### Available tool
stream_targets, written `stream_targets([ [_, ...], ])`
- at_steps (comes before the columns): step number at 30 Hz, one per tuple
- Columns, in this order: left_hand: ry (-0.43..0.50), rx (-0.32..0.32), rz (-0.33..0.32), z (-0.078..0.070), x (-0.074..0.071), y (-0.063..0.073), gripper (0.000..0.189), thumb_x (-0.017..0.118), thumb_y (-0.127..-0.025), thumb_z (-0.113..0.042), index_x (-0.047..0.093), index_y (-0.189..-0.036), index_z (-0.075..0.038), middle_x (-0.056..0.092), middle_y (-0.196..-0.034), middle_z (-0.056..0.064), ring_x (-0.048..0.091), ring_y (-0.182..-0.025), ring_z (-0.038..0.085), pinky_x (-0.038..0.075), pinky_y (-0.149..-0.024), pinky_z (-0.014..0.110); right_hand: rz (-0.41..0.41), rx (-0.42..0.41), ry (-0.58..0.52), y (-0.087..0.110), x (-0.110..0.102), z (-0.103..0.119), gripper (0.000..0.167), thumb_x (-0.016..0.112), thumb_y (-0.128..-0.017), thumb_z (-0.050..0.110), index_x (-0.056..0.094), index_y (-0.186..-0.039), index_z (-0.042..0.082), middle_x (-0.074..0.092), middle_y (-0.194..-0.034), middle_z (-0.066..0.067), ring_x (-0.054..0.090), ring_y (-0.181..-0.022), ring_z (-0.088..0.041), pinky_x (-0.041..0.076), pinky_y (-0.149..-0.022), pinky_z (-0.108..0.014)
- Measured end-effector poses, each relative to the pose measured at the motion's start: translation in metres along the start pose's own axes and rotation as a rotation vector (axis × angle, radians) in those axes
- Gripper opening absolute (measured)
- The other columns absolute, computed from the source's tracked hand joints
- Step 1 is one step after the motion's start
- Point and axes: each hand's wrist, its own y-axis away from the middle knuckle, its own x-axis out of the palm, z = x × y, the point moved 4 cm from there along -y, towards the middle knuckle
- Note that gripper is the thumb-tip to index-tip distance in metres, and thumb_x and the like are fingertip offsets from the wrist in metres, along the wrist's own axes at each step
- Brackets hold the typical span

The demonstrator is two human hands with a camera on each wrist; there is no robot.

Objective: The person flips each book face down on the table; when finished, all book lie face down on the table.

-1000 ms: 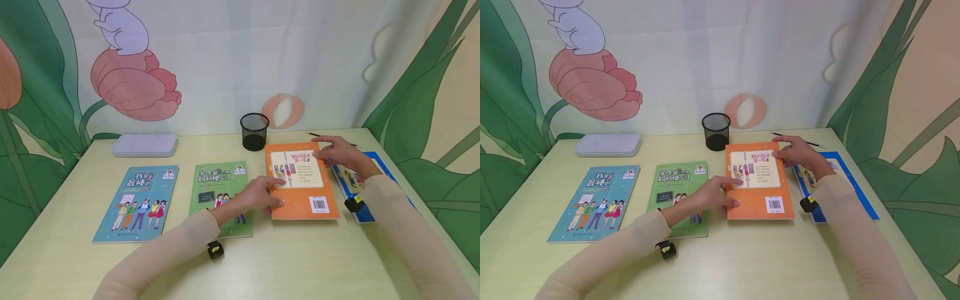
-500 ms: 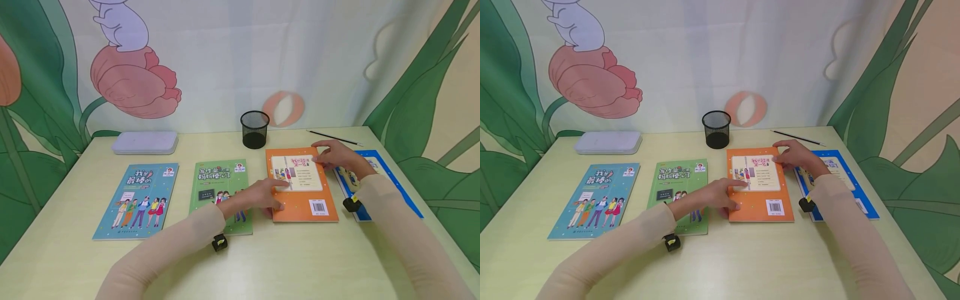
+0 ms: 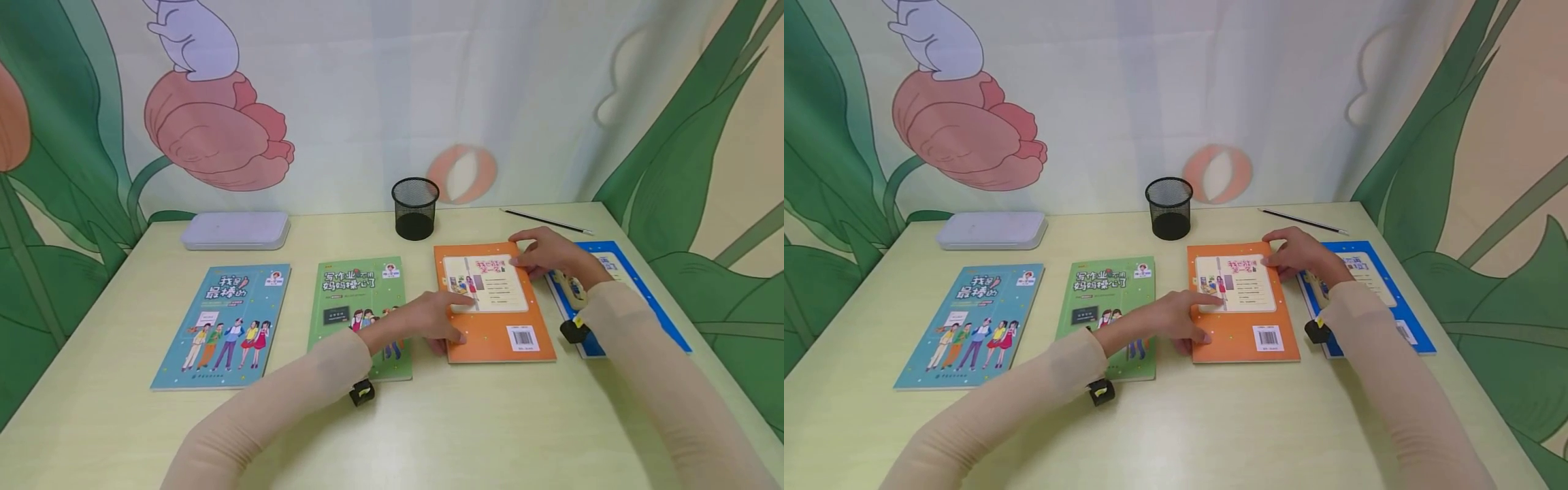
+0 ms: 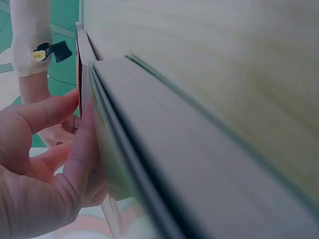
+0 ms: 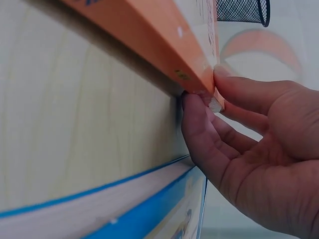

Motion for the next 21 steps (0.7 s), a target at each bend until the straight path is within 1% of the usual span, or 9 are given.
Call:
stream_targets([
  [3,-0.050,-0.002,-0.006,-0.0010,0.0002,-0.0006,0.070,0.078,-0.087,-0.014,0.048,-0.149,-0.024,0.057,-0.140,0.015,0.069,-0.056,0.021,0.058,-0.056,0.029,0.010,0.005,0.010,-0.0012,-0.0003,0.0002,0.069,0.064,-0.099,0.021,0.029,-0.154,0.001,0.058,-0.124,-0.030,0.069,-0.080,-0.020,0.062,-0.076,-0.036],
  [6,-0.102,-0.005,0.002,-0.0021,0.0006,-0.0006,0.070,0.078,-0.088,-0.017,0.047,-0.150,-0.025,0.064,-0.130,0.015,0.068,-0.054,0.021,0.058,-0.055,0.029,0.023,0.003,0.017,-0.0028,-0.0003,-0.0002,0.069,0.064,-0.099,0.021,0.029,-0.154,0.000,0.059,-0.123,-0.030,0.069,-0.080,-0.020,0.062,-0.076,-0.036],
  [10,-0.158,-0.008,0.004,-0.0041,0.0008,-0.0001,0.070,0.078,-0.087,-0.020,0.047,-0.150,-0.026,0.062,-0.135,0.013,0.068,-0.053,0.021,0.057,-0.054,0.028,0.036,-0.003,0.016,-0.0045,0.0003,0.0004,0.067,0.064,-0.099,0.019,0.030,-0.154,0.000,0.060,-0.121,-0.029,0.069,-0.078,-0.019,0.062,-0.075,-0.035],
  [12,-0.181,-0.006,0.000,-0.0053,0.0006,0.0000,0.071,0.079,-0.087,-0.021,0.047,-0.150,-0.026,0.056,-0.144,0.012,0.068,-0.053,0.021,0.057,-0.054,0.028,0.040,-0.003,0.019,-0.0046,0.0005,0.0014,0.066,0.064,-0.099,0.018,0.031,-0.153,-0.001,0.061,-0.118,-0.028,0.069,-0.076,-0.018,0.062,-0.074,-0.035],
  [14,-0.199,-0.010,0.005,-0.0061,0.0007,-0.0001,0.071,0.079,-0.087,-0.022,0.047,-0.150,-0.027,0.053,-0.148,0.011,0.068,-0.053,0.021,0.056,-0.054,0.028,0.043,0.005,0.025,-0.0045,0.0004,0.0019,0.065,0.063,-0.099,0.017,0.032,-0.153,0.000,0.062,-0.115,-0.026,0.068,-0.074,-0.018,0.061,-0.072,-0.034],
  [17,-0.213,-0.018,0.014,-0.0067,0.0010,-0.0001,0.071,0.079,-0.087,-0.024,0.046,-0.150,-0.027,0.051,-0.149,0.010,0.067,-0.054,0.020,0.057,-0.054,0.027,0.048,0.017,0.044,-0.0041,0.0001,0.0032,0.063,0.064,-0.099,0.018,0.034,-0.151,0.000,0.063,-0.111,-0.024,0.066,-0.071,-0.018,0.061,-0.070,-0.032],
  [21,-0.219,-0.020,0.018,-0.0064,0.0016,-0.0005,0.071,0.079,-0.087,-0.025,0.046,-0.150,-0.028,0.050,-0.150,0.009,0.067,-0.054,0.020,0.057,-0.054,0.027,0.048,0.038,0.062,-0.0044,0.0003,0.0042,0.062,0.064,-0.098,0.019,0.035,-0.150,0.001,0.062,-0.111,-0.023,0.065,-0.070,-0.018,0.060,-0.069,-0.032],
])
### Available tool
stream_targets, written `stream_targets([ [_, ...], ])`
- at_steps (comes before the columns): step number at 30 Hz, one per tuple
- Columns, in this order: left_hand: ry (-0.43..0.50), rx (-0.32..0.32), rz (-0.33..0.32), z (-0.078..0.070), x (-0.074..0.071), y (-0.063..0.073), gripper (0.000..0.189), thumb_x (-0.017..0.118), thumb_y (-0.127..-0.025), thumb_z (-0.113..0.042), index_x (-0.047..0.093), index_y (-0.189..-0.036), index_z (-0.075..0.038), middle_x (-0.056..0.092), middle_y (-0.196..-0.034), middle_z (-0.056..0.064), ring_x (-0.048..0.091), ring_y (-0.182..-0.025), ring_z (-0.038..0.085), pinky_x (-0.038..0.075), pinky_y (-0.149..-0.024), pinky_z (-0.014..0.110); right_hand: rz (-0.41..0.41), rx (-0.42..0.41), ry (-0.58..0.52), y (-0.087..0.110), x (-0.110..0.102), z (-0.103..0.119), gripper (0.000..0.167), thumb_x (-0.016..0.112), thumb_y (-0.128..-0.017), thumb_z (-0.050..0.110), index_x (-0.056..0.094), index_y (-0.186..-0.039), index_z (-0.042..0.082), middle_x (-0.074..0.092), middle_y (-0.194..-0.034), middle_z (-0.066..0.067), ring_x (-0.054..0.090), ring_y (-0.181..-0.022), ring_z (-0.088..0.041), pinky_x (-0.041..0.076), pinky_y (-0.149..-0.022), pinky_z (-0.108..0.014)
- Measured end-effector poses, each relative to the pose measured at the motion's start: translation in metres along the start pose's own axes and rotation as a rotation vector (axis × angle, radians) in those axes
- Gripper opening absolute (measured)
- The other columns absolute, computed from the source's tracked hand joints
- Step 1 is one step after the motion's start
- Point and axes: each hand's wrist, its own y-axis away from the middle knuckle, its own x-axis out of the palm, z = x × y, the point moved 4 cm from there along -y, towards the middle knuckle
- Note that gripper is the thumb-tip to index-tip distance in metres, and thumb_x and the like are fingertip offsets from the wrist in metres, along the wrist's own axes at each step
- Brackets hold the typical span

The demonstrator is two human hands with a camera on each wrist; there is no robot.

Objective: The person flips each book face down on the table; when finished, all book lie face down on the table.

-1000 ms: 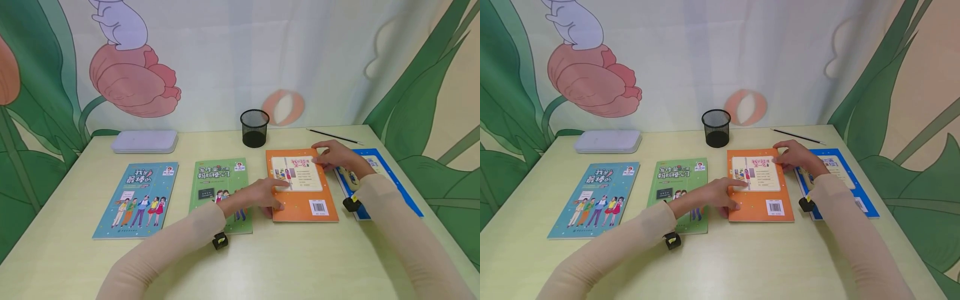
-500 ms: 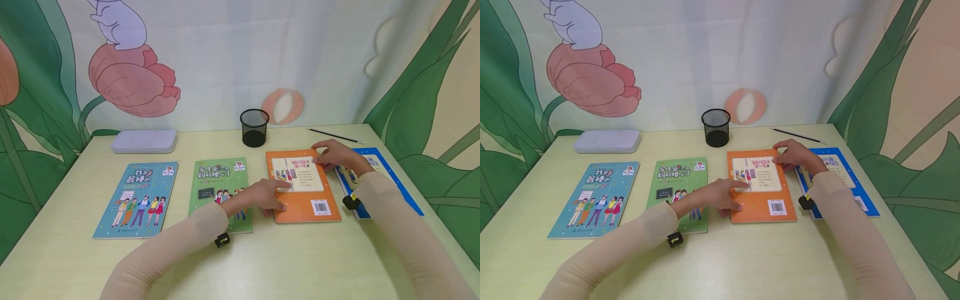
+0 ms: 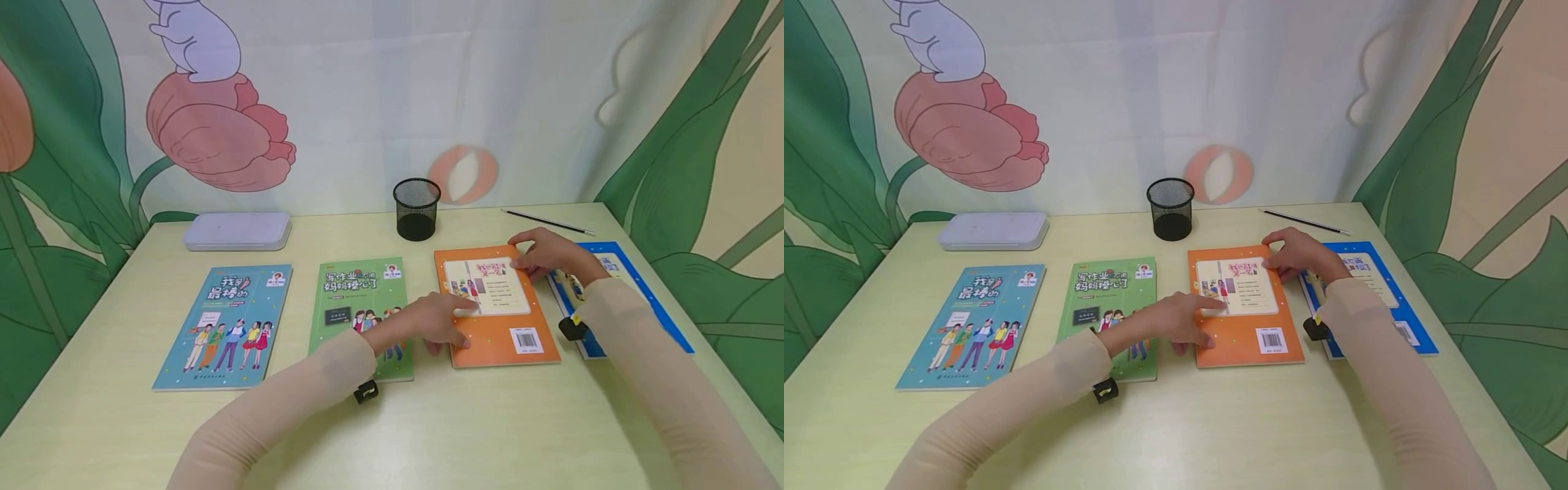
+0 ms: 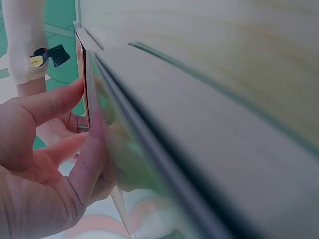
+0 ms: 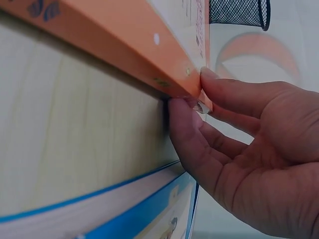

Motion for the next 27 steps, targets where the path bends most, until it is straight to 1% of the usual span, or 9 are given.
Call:
stream_targets([
  [6,-0.010,-0.001,0.003,0.000,0.001,-0.001,0.071,0.079,-0.087,-0.027,0.046,-0.150,-0.029,0.053,-0.146,0.009,0.067,-0.054,0.020,0.056,-0.054,0.027,-0.009,0.021,0.003,0.000,0.000,0.000,0.061,0.064,-0.098,0.018,0.036,-0.150,0.002,0.062,-0.112,-0.022,0.065,-0.070,-0.018,0.060,-0.070,-0.031],
  [10,-0.023,0.000,-0.002,0.000,0.001,-0.001,0.071,0.079,-0.087,-0.028,0.047,-0.150,-0.030,0.053,-0.145,0.009,0.066,-0.053,0.020,0.056,-0.054,0.027,-0.016,0.024,0.000,0.000,0.001,0.000,0.061,0.064,-0.098,0.016,0.036,-0.150,0.002,0.064,-0.107,-0.019,0.064,-0.068,-0.018,0.060,-0.069,-0.031],
  [15,-0.055,0.004,-0.021,0.001,0.000,-0.001,0.070,0.078,-0.088,-0.028,0.047,-0.150,-0.026,0.056,-0.142,0.011,0.066,-0.052,0.019,0.055,-0.053,0.027,-0.008,0.039,-0.006,0.000,0.001,0.002,0.062,0.065,-0.098,0.015,0.035,-0.150,0.000,0.067,-0.100,-0.018,0.066,-0.068,-0.018,0.061,-0.069,-0.033],
  [19,-0.067,0.003,-0.043,0.002,-0.002,0.000,0.068,0.078,-0.088,-0.028,0.048,-0.149,-0.025,0.055,-0.143,0.010,0.067,-0.053,0.020,0.054,-0.055,0.027,-0.005,0.076,0.008,0.001,0.000,0.003,0.063,0.065,-0.098,0.016,0.034,-0.149,-0.001,0.068,-0.103,-0.019,0.069,-0.070,-0.019,0.061,-0.071,-0.032],
  [21,-0.072,0.003,-0.049,0.002,-0.004,0.001,0.068,0.078,-0.088,-0.029,0.048,-0.149,-0.025,0.059,-0.137,0.010,0.068,-0.054,0.020,0.053,-0.057,0.026,-0.002,0.092,0.015,0.002,-0.001,0.003,0.063,0.066,-0.097,0.017,0.034,-0.149,0.000,0.068,-0.103,-0.020,0.070,-0.070,-0.020,0.061,-0.071,-0.032],
  [25,-0.057,0.009,-0.060,0.004,-0.011,0.003,0.068,0.077,-0.088,-0.029,0.048,-0.149,-0.026,0.059,-0.133,0.010,0.066,-0.054,0.020,0.053,-0.058,0.027,-0.003,0.099,0.019,0.002,-0.003,0.002,0.063,0.066,-0.097,0.018,0.035,-0.148,-0.001,0.067,-0.102,-0.019,0.069,-0.072,-0.020,0.061,-0.071,-0.032],
  [27,-0.041,0.018,-0.059,0.006,-0.017,0.005,0.067,0.077,-0.089,-0.029,0.048,-0.149,-0.026,0.064,-0.121,0.013,0.062,-0.052,0.018,0.054,-0.057,0.028,-0.013,0.090,0.030,0.002,-0.004,0.003,0.061,0.065,-0.097,0.018,0.036,-0.147,-0.002,0.066,-0.100,-0.017,0.068,-0.072,-0.020,0.061,-0.072,-0.032],
])
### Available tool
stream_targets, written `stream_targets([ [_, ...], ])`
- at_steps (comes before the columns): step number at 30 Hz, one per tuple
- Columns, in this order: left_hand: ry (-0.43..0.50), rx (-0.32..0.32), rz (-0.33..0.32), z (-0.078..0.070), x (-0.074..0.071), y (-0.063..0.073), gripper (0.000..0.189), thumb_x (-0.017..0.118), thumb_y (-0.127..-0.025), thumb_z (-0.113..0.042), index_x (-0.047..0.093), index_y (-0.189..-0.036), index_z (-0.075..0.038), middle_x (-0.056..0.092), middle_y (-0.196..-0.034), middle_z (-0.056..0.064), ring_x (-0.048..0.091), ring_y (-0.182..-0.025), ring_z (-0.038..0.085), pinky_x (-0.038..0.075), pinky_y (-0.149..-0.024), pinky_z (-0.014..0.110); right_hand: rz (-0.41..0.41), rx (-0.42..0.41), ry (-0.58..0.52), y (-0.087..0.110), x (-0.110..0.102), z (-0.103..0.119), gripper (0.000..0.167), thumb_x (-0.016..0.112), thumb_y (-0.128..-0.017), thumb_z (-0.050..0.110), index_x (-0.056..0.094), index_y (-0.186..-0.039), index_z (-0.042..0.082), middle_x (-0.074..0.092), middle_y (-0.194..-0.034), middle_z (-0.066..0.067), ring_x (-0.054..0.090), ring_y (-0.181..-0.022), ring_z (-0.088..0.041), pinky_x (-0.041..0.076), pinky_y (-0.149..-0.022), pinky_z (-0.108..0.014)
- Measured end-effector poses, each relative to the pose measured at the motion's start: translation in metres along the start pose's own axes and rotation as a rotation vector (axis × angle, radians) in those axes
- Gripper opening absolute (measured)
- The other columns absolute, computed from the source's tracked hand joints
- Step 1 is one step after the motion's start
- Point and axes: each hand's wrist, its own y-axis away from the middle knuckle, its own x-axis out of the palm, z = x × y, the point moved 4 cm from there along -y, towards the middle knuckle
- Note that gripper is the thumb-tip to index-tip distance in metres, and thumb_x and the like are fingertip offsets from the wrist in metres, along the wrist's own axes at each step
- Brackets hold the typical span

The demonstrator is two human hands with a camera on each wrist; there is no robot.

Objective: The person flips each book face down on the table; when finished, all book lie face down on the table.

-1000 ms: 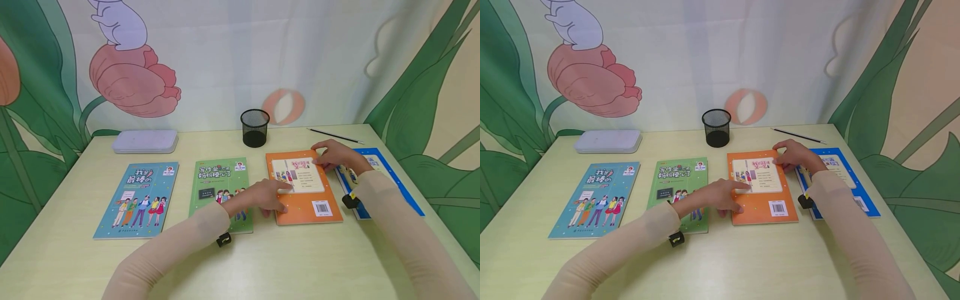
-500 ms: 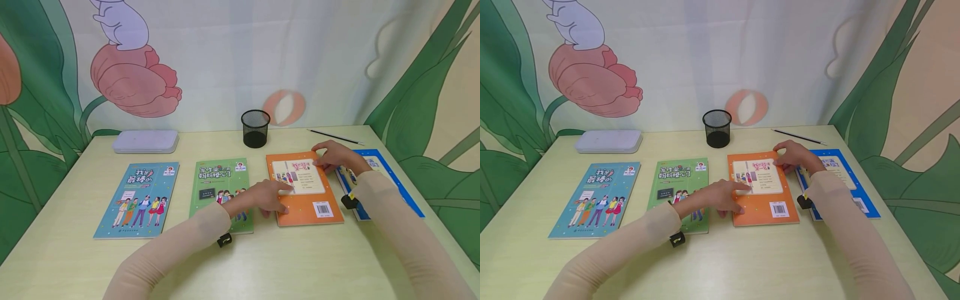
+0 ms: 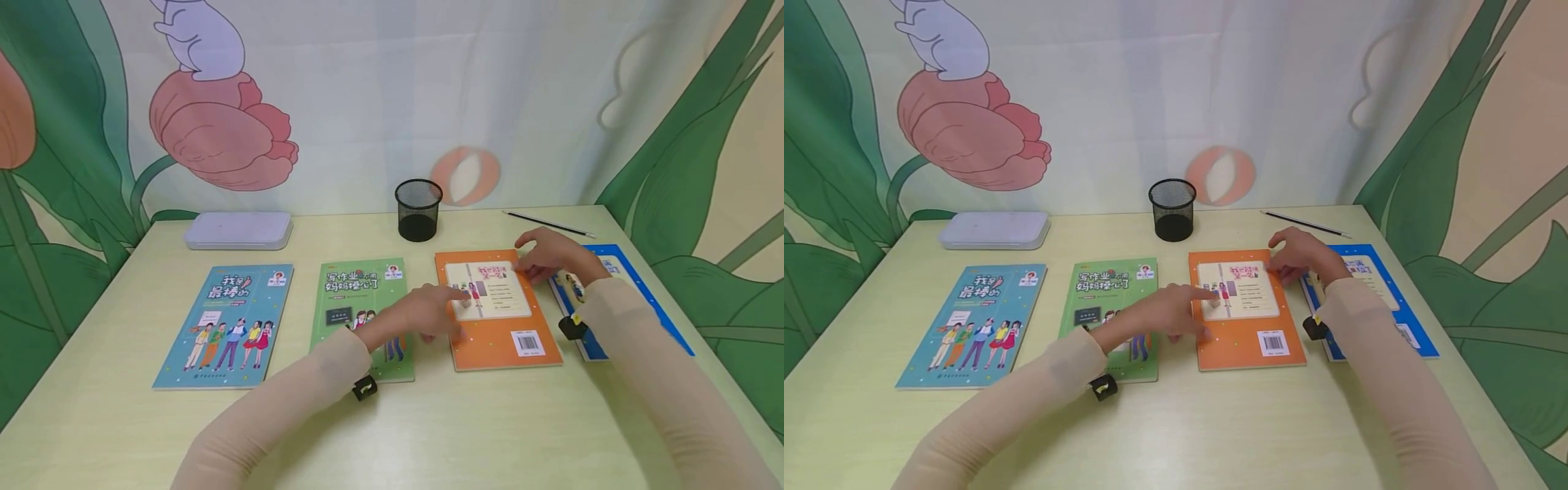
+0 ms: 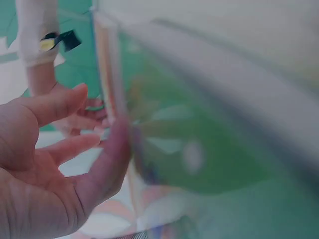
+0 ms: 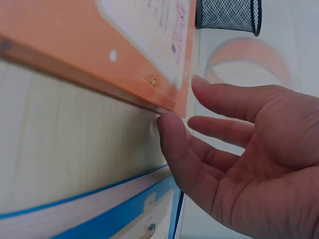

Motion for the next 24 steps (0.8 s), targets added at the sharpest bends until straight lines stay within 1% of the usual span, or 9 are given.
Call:
stream_targets([
  [3,0.032,0.029,-0.009,0.003,-0.012,0.002,0.066,0.075,-0.090,-0.028,0.047,-0.150,-0.025,0.066,-0.094,0.010,0.054,-0.051,0.016,0.054,-0.054,0.029,-0.028,-0.020,0.025,0.000,-0.002,0.003,0.059,0.064,-0.098,0.020,0.038,-0.146,-0.001,0.064,-0.093,-0.013,0.064,-0.072,-0.019,0.060,-0.072,-0.032],
  [5,0.047,0.055,-0.014,0.007,-0.019,0.005,0.064,0.074,-0.092,-0.025,0.047,-0.150,-0.022,0.062,-0.075,0.010,0.050,-0.052,0.016,0.051,-0.052,0.028,-0.061,-0.040,0.049,0.001,-0.003,0.005,0.058,0.063,-0.098,0.023,0.039,-0.146,-0.001,0.062,-0.088,-0.011,0.061,-0.073,-0.020,0.058,-0.072,-0.031],
  [7,0.046,0.080,-0.037,0.012,-0.025,0.008,0.062,0.073,-0.092,-0.024,0.048,-0.149,-0.019,0.064,-0.077,0.005,0.053,-0.058,0.014,0.049,-0.054,0.027,-0.096,-0.068,0.057,0.002,-0.004,0.008,0.060,0.063,-0.099,0.026,0.039,-0.146,-0.001,0.059,-0.087,-0.012,0.059,-0.075,-0.023,0.055,-0.074,-0.032],
  [8,0.037,0.088,-0.046,0.015,-0.028,0.009,0.061,0.072,-0.093,-0.024,0.049,-0.149,-0.018,0.066,-0.080,0.005,0.055,-0.062,0.014,0.047,-0.055,0.026,-0.114,-0.089,0.055,0.003,-0.004,0.010,0.061,0.063,-0.099,0.027,0.038,-0.147,-0.001,0.059,-0.089,-0.014,0.060,-0.078,-0.025,0.055,-0.075,-0.033],
  [12,-0.027,0.111,-0.089,0.027,-0.035,0.018,0.059,0.072,-0.093,-0.027,0.051,-0.147,-0.016,0.070,-0.096,0.005,0.061,-0.079,0.015,0.048,-0.063,0.026,-0.184,-0.188,0.002,0.004,-0.001,0.016,0.064,0.063,-0.099,0.026,0.035,-0.150,-0.001,0.060,-0.110,-0.024,0.065,-0.092,-0.034,0.058,-0.084,-0.041],
  [14,-0.061,0.131,-0.093,0.034,-0.037,0.023,0.059,0.071,-0.093,-0.027,0.051,-0.147,-0.016,0.070,-0.100,0.007,0.061,-0.083,0.017,0.049,-0.066,0.027,-0.215,-0.241,-0.028,0.004,0.003,0.020,0.063,0.062,-0.100,0.024,0.035,-0.151,-0.001,0.060,-0.118,-0.028,0.067,-0.097,-0.037,0.059,-0.085,-0.044],
  [18,-0.099,0.169,-0.096,0.046,-0.040,0.033,0.058,0.072,-0.093,-0.026,0.052,-0.146,-0.014,0.066,-0.111,0.009,0.058,-0.086,0.016,0.050,-0.072,0.027,-0.261,-0.300,-0.072,0.002,0.011,0.033,0.061,0.063,-0.099,0.023,0.037,-0.151,0.003,0.062,-0.117,-0.026,0.068,-0.096,-0.037,0.059,-0.085,-0.044],
  [21,-0.109,0.162,-0.093,0.057,-0.043,0.041,0.056,0.072,-0.093,-0.023,0.053,-0.145,-0.012,0.067,-0.113,0.010,0.058,-0.086,0.019,0.051,-0.075,0.031,-0.268,-0.316,-0.098,0.001,0.017,0.046,0.061,0.063,-0.099,0.023,0.038,-0.152,0.006,0.062,-0.116,-0.024,0.068,-0.097,-0.036,0.059,-0.087,-0.045],
  [24,-0.131,0.142,-0.102,0.067,-0.045,0.049,0.054,0.072,-0.092,-0.021,0.055,-0.142,-0.011,0.069,-0.115,0.009,0.063,-0.096,0.021,0.053,-0.082,0.034,-0.249,-0.339,-0.108,0.001,0.025,0.061,0.061,0.063,-0.099,0.022,0.037,-0.152,0.008,0.062,-0.119,-0.024,0.067,-0.101,-0.037,0.057,-0.090,-0.046],
])
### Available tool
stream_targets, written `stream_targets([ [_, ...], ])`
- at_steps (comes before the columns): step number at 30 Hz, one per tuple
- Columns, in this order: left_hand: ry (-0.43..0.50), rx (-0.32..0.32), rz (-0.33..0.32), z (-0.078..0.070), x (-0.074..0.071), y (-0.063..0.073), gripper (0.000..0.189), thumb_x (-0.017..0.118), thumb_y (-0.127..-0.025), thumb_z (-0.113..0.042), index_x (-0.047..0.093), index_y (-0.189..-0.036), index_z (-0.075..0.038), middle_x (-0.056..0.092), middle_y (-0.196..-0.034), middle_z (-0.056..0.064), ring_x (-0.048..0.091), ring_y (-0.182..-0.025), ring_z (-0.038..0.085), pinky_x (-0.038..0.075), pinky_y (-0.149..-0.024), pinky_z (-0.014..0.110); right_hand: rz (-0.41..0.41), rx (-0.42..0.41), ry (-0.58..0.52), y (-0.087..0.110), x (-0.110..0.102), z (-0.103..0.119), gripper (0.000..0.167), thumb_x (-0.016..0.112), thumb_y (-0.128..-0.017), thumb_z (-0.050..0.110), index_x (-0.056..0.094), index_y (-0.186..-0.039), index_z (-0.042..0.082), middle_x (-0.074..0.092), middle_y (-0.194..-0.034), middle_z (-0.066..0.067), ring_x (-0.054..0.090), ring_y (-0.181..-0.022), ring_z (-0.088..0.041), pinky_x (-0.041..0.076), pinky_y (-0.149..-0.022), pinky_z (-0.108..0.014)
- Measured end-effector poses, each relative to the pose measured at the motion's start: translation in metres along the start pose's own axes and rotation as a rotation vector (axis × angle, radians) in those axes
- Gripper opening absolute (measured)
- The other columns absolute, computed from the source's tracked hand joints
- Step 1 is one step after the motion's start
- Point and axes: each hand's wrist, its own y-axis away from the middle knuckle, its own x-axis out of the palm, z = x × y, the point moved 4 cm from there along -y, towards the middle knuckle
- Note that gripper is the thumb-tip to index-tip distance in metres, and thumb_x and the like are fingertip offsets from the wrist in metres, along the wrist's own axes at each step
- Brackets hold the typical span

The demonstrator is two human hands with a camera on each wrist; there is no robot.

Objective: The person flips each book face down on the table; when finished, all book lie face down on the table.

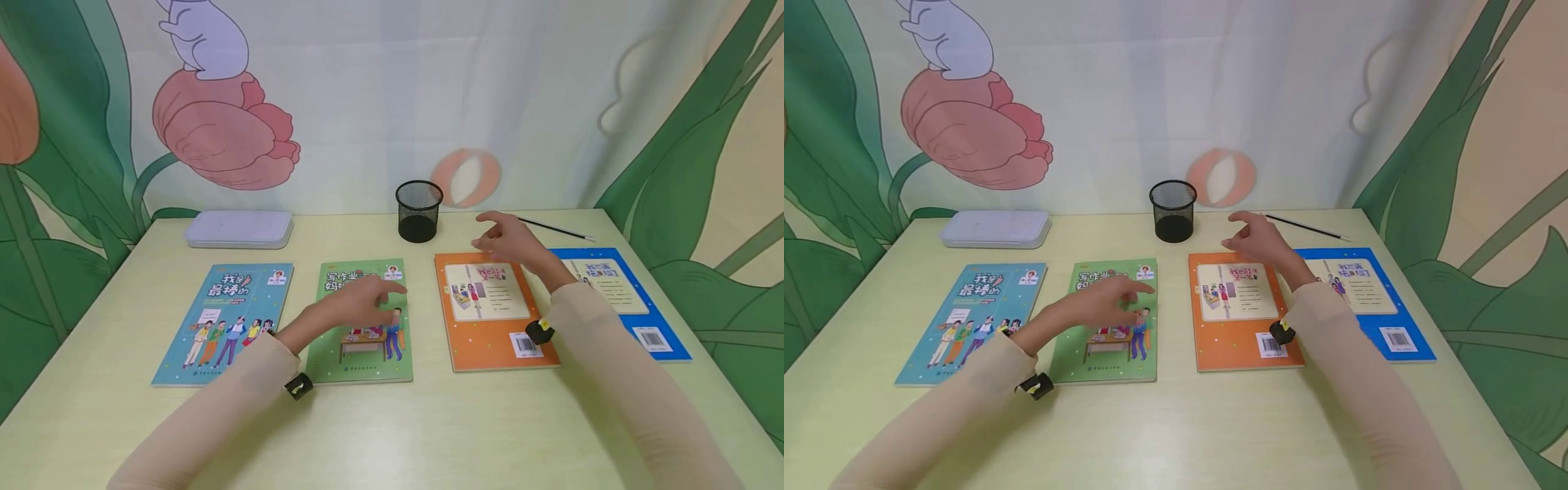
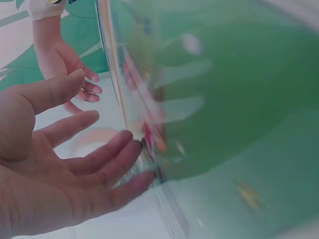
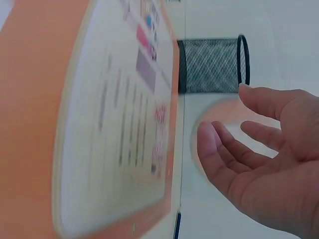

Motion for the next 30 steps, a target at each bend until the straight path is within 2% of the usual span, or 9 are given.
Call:
stream_targets([
  [2,-0.012,-0.014,0.007,0.005,0.000,0.006,0.053,0.072,-0.092,-0.018,0.056,-0.142,-0.010,0.071,-0.107,0.012,0.062,-0.092,0.023,0.051,-0.080,0.034,0.022,-0.022,-0.005,-0.002,0.008,0.009,0.061,0.064,-0.099,0.022,0.037,-0.152,0.008,0.062,-0.122,-0.024,0.066,-0.105,-0.038,0.057,-0.091,-0.046],
  [7,-0.062,-0.045,0.004,0.013,0.002,0.021,0.051,0.074,-0.090,-0.019,0.060,-0.138,-0.007,0.064,-0.120,0.017,0.057,-0.100,0.027,0.050,-0.084,0.038,0.066,-0.089,-0.033,-0.003,0.029,0.029,0.061,0.065,-0.098,0.018,0.038,-0.152,0.009,0.063,-0.126,-0.024,0.065,-0.112,-0.037,0.057,-0.092,-0.044],
  [9,-0.107,-0.037,-0.007,0.014,0.004,0.026,0.050,0.075,-0.089,-0.022,0.062,-0.135,-0.007,0.059,-0.133,0.015,0.055,-0.117,0.029,0.051,-0.096,0.043,0.080,-0.111,-0.052,-0.003,0.036,0.036,0.062,0.065,-0.097,0.016,0.038,-0.152,0.008,0.063,-0.127,-0.025,0.065,-0.114,-0.037,0.057,-0.092,-0.044],
  [11,-0.137,-0.028,-0.011,0.016,0.005,0.031,0.051,0.076,-0.088,-0.025,0.063,-0.135,-0.008,0.055,-0.139,0.018,0.052,-0.127,0.034,0.049,-0.104,0.048,0.095,-0.126,-0.074,-0.004,0.044,0.041,0.063,0.065,-0.097,0.014,0.037,-0.152,0.007,0.062,-0.128,-0.026,0.065,-0.115,-0.038,0.057,-0.092,-0.045],
  [16,-0.140,-0.044,-0.001,0.022,0.009,0.042,0.058,0.079,-0.086,-0.029,0.060,-0.138,-0.012,0.042,-0.153,0.023,0.038,-0.143,0.042,0.040,-0.111,0.058,0.128,-0.142,-0.086,-0.006,0.061,0.052,0.065,0.067,-0.095,0.013,0.037,-0.152,0.006,0.061,-0.131,-0.025,0.063,-0.118,-0.039,0.057,-0.092,-0.045],
  [20,-0.123,-0.073,0.007,0.028,0.012,0.051,0.064,0.083,-0.082,-0.033,0.059,-0.140,-0.017,0.034,-0.159,0.020,0.027,-0.149,0.042,0.031,-0.108,0.073,0.155,-0.174,-0.089,-0.011,0.072,0.056,0.063,0.066,-0.096,0.012,0.037,-0.152,0.005,0.059,-0.135,-0.026,0.062,-0.122,-0.039,0.057,-0.092,-0.043],
  [23,-0.121,-0.066,0.014,0.031,0.013,0.056,0.069,0.085,-0.079,-0.034,0.058,-0.141,-0.021,0.031,-0.161,0.017,0.024,-0.150,0.040,0.025,-0.103,0.082,0.174,-0.195,-0.097,-0.015,0.080,0.059,0.062,0.066,-0.096,0.011,0.038,-0.151,0.004,0.057,-0.138,-0.027,0.060,-0.124,-0.039,0.057,-0.093,-0.043],
  [30,-0.120,0.003,0.065,0.033,0.018,0.066,0.091,0.091,-0.069,-0.042,0.049,-0.149,-0.024,0.023,-0.164,0.017,0.017,-0.152,0.041,0.022,-0.103,0.084,0.214,-0.196,-0.072,-0.022,0.097,0.065,0.073,0.071,-0.093,0.013,0.033,-0.154,0.006,0.049,-0.146,-0.028,0.051,-0.135,-0.039,0.051,-0.103,-0.047],
])
